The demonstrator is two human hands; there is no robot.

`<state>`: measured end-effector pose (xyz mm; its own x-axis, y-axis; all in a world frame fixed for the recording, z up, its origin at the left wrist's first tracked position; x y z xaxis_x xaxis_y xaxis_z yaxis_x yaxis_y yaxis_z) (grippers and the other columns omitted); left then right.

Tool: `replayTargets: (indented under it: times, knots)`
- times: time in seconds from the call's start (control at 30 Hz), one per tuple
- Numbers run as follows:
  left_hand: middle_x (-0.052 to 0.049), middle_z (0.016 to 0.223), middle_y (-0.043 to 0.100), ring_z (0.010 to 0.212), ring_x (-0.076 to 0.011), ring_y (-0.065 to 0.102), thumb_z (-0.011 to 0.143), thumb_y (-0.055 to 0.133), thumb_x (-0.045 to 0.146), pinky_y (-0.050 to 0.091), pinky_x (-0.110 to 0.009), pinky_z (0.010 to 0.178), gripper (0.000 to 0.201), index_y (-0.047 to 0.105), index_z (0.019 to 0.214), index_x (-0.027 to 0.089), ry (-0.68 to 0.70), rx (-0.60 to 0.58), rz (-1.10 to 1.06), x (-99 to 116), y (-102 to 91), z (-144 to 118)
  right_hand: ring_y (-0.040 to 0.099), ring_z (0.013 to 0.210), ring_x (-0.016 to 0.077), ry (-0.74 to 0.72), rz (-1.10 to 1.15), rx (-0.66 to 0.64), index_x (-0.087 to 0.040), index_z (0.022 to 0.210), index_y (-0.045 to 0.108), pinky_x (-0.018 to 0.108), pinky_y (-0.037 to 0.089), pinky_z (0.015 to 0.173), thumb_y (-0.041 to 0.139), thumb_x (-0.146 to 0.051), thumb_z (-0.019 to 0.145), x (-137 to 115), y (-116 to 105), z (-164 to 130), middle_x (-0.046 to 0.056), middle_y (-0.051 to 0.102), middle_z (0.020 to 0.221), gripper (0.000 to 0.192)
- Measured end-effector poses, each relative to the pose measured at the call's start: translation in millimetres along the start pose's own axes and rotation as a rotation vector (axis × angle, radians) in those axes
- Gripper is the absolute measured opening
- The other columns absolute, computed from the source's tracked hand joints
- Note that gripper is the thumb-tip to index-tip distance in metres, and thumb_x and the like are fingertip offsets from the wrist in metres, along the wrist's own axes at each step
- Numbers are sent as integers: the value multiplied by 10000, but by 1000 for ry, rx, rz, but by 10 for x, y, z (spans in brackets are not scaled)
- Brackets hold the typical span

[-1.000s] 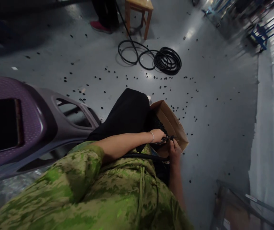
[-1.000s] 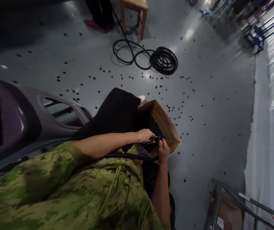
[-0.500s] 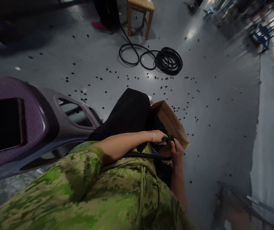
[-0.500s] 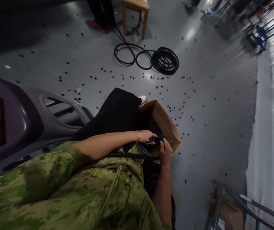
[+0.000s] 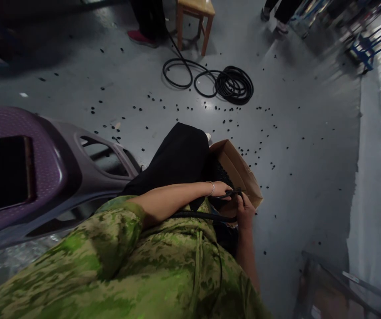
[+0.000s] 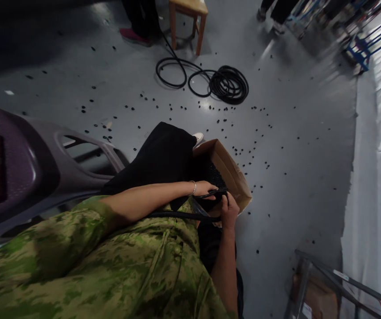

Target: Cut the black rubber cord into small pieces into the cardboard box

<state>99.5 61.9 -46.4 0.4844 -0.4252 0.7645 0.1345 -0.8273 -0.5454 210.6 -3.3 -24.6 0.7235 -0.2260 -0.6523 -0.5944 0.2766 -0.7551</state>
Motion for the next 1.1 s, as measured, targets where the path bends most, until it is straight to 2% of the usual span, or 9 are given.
replayTargets:
  times: [0.17, 0.33, 0.57, 0.7, 0.9, 1.1]
  knots:
    - [-32, 1002, 682, 864, -162, 608, 765, 570, 500, 402, -200, 659, 477, 615, 1139, 208, -47, 5, 10, -30, -8, -18, 628, 998, 211, 37, -15, 12, -132, 1105, 659, 327, 469, 898, 444, -464, 862, 48, 22, -6, 122, 681, 1081, 464]
    - [-25, 965, 690, 854, -157, 618, 808, 531, 445, 405, -202, 664, 372, 628, 1085, 217, -36, -1, 56, 15, -10, -45, 632, 990, 213, 32, -32, 10, -145, 1081, 672, 326, 474, 887, 440, -484, 855, 55, 41, 0, 115, 689, 1064, 469]
    - [-113, 960, 689, 847, -216, 649, 875, 431, 476, 441, -253, 673, 403, 592, 1088, 174, -49, -1, 176, 55, -15, -99, 632, 992, 210, 28, -53, 8, -146, 1086, 669, 322, 476, 883, 426, -471, 864, 65, 78, -28, 119, 688, 1066, 462]
    - [-157, 954, 682, 811, -229, 659, 890, 417, 425, 461, -278, 668, 386, 558, 1107, 139, -29, 13, 231, 83, -9, -104, 632, 993, 207, 22, -47, 38, -149, 1101, 661, 323, 480, 880, 432, -452, 872, 49, 47, -31, 115, 688, 1065, 444]
    - [-143, 963, 683, 846, -224, 662, 871, 470, 371, 469, -277, 683, 367, 504, 1162, 151, -31, 4, 222, 76, -7, -99, 630, 999, 206, -34, -72, 48, -148, 1097, 661, 335, 477, 897, 437, -438, 879, -19, 9, -12, 114, 687, 1066, 426]
    - [-160, 955, 683, 834, -236, 665, 871, 480, 355, 480, -292, 686, 335, 534, 1113, 130, -7, -5, 244, 95, -17, -110, 640, 978, 203, -109, -89, 15, -139, 1067, 673, 321, 484, 887, 445, -416, 880, -92, 27, 6, 118, 694, 1040, 404]
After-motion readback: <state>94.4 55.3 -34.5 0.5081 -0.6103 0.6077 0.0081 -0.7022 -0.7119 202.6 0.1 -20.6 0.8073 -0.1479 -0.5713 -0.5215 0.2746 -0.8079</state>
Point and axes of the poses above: each hand's wrist, its own z-axis towards the middle knuckle, its own y-axis out of the palm, x = y × z, the point moved 10 cm from there along z, towards the middle knuckle
